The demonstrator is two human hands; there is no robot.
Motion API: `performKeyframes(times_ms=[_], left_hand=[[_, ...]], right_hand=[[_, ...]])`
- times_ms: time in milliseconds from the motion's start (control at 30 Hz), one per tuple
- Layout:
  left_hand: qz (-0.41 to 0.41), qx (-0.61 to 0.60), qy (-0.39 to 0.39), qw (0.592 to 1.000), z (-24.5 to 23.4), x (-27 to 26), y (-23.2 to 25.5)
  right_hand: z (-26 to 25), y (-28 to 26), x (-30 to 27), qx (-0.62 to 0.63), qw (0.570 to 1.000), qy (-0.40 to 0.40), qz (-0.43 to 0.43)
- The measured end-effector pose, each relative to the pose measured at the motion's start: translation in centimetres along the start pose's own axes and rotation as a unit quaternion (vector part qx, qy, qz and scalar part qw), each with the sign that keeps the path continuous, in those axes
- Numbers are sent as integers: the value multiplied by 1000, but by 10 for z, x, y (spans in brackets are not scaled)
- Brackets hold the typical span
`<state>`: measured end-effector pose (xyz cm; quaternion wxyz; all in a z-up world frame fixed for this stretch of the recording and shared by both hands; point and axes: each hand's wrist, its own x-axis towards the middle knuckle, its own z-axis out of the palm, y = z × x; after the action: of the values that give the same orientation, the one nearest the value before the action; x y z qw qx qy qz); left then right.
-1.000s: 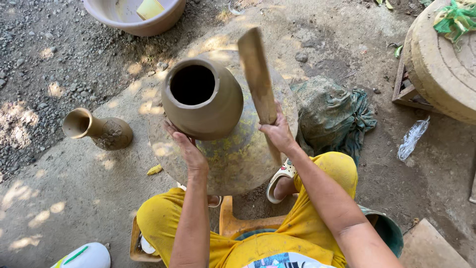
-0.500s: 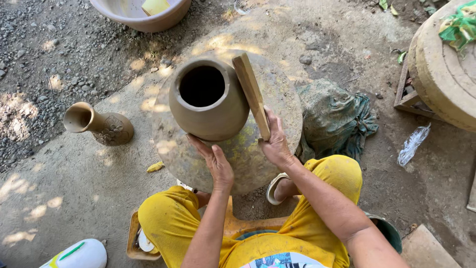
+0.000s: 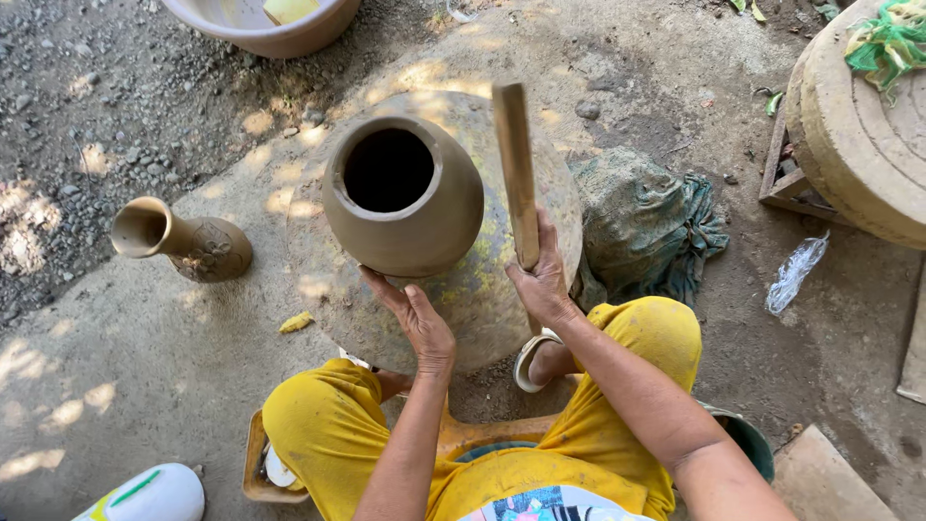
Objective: The person uses a wooden paddle to shape a clay pot on a rotating wheel, then collects raw clay from a pile and begins molding it into a long cylindrical form by hand.
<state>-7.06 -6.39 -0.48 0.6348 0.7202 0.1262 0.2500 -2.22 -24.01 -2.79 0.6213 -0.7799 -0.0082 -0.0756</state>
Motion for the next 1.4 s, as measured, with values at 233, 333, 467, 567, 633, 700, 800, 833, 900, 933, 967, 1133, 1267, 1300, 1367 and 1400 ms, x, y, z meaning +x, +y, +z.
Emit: performKeyframes(times_ms=[233, 333, 467, 567, 633, 700, 800, 833, 900, 933, 967, 1133, 1267, 1300, 1367, 1400], left_hand=[[-15, 29, 10, 999, -4, -17, 4], [-19, -45, 37, 998, -18, 9, -5], [-13, -32, -38, 999, -28, 32, -14], [18, 22, -35, 999, -20, 23, -12], [-2, -23, -47, 999, -17, 14, -9], [-12, -23, -47, 999, -17, -2, -4], [10, -1, -25, 1000, -10, -4, 4], [12, -10, -6, 1000, -12, -6, 5], [-7, -27, 17, 999, -17, -1, 2], [-28, -35, 21, 999, -25, 12, 1], [-46, -47, 30, 997, -24, 22, -1], [9, -42, -50, 998, -10, 17, 0], [6, 45, -56, 997, -5, 0, 5], [6, 39, -62, 997, -6, -8, 6], [14, 25, -74, 997, -2, -17, 9], [9, 18, -76, 997, -3, -20, 11]], right_hand=[[-11, 28, 9, 174, 967, -104, 152], [-9, 26, 4, 214, 970, -34, 110], [-15, 2, -1, -24, 990, -90, 108], [-30, -18, 4, -103, 992, -27, -67], [-23, -27, -6, 17, 997, -4, -78], [-11, -34, -10, 43, 998, -17, -32], [-17, -36, -5, 21, 992, -46, 111], [-24, -30, -7, 2, 982, -62, 177], [-33, -9, -1, 89, 987, -58, 123], [-34, 2, 0, 132, 985, -53, 97], [-32, 11, 2, 97, 987, -47, 117], [-22, 7, -4, -56, 997, -60, -12], [-17, -17, -12, 5, 1000, 22, -8], [-9, -19, -19, 27, 998, 49, -2], [1, -22, -25, 25, 998, 54, 22], [2, -24, -25, 1, 999, 33, 39]])
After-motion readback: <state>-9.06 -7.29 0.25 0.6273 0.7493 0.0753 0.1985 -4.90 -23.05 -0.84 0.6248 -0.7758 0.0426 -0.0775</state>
